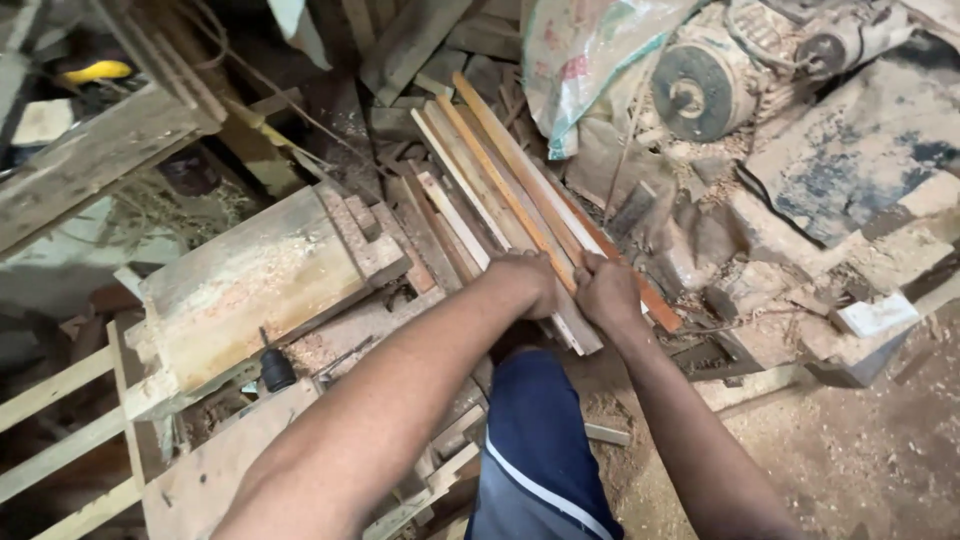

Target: The person holds thin wooden strips against a spinning sanding bit on a bench machine, running each strip along the bit to smooth its edge, then sets finished strips aside and picks new ones from a pile of wood strips.

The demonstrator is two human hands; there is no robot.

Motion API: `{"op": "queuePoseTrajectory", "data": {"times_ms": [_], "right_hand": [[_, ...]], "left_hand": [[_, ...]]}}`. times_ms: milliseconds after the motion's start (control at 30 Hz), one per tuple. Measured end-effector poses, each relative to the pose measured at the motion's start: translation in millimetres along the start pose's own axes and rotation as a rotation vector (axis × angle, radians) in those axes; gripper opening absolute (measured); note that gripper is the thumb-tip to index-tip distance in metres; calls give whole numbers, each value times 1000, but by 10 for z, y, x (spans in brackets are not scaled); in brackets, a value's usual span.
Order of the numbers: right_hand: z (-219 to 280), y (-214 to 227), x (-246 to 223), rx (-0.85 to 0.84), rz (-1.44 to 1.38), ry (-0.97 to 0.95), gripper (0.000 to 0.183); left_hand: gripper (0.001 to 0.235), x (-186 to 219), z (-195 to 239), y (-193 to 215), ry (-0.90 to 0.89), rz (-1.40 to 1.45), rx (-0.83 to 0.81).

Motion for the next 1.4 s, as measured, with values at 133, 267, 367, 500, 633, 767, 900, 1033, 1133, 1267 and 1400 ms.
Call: {"op": "queuePoseTrajectory", "data": {"times_ms": [133, 267, 367, 500, 633, 767, 900, 1033, 1133, 1267, 1400], "right_hand": [[-96, -95, 101, 29, -12, 27, 39], [288, 175, -537, 54, -53, 106, 38], [606, 291, -1230, 31, -83, 240, 37], [809, 62, -1927, 82, -100, 631, 39], [1199, -253, -3053, -113, -207, 892, 41], [1783, -541, -4237, -301, 86, 976, 42], [2300, -1178, -5179, -445, 350, 1174, 44], [2701, -1956, -5865, -662, 385, 1190, 45], [3110, -2452, -6323, -689, 353, 1224, 46], [3960, -3049, -6713, -779, 430, 1320, 44], [4372, -3774, -6901, -831, 491, 1265, 38]], "left_hand": [[67, -111, 654, 195, 26, -53, -30], [58, -451, 1576, 476, 62, -120, -59], [53, -905, 2396, 556, 2, 69, 24], [62, -1902, 3283, 241, 99, 323, 269], [65, -2807, 3992, -627, 256, 532, 544], [41, -3361, 4559, -1742, 608, 709, 925], [20, -3694, 4935, -2937, 813, 859, 1242], [26, -3961, 5296, -3877, 897, 1022, 1264], [28, -4148, 5550, -4498, 1059, 1143, 1208], [19, -4398, 5783, -5034, 1336, 902, 1296], [27, -4737, 5985, -5557, 1667, 647, 1246]]}}
Point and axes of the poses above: each hand's wrist, its own z-axis away from the middle knuckle, its own y-axis out of the back of the hand, x = y × z, the point moved 6 cm from there along -z, towards the middle knuckle, and after that the axes turned 14 degrees about -x, right-handed, at the moved point
